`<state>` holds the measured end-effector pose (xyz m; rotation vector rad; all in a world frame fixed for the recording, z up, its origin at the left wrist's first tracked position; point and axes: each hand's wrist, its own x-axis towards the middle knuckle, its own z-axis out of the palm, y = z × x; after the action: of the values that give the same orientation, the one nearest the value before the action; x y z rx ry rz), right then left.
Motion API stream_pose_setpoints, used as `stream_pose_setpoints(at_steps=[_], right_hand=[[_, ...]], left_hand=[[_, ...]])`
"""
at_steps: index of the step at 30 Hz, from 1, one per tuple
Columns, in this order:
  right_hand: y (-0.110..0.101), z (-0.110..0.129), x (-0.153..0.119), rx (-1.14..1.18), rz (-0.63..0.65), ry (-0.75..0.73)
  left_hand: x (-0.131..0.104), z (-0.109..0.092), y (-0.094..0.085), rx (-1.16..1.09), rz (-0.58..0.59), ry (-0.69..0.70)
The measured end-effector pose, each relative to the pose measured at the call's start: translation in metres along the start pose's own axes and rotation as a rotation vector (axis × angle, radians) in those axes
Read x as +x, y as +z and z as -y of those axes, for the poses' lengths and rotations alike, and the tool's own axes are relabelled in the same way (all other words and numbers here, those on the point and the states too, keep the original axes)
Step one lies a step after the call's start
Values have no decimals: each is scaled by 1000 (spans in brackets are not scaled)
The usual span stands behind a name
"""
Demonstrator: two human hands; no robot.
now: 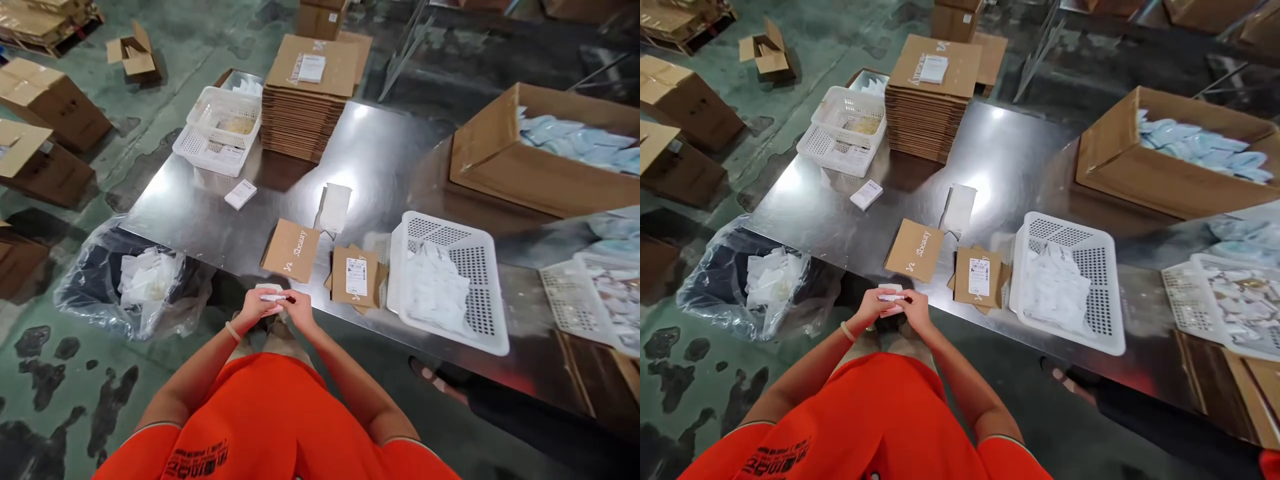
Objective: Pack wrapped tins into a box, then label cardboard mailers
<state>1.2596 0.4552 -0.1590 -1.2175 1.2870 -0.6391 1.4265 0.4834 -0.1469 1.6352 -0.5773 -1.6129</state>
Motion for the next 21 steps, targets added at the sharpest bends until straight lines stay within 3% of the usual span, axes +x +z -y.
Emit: stream_pose_setpoints(at_steps=[3,6,11,15,18,21], right_hand=[[-8,-1,3,-79,-88,-81],[-24,6,26,-164,-161,-170],[-59,31,121,-382,-351,-186],[-69,40,186,-507,-371,-101],[-68,37,202,-590,-375,-45],[-63,32,196,-656,-458,-32]], left_hand=[[17,-1,8,38,-2,-20],[25,4,12,10,94,-115],[26,14,15,-57,222,-231],[41,21,18,-88,221,-297],[50,35,14,-70,202,-322],[42,52,-3,-23,169,-313]])
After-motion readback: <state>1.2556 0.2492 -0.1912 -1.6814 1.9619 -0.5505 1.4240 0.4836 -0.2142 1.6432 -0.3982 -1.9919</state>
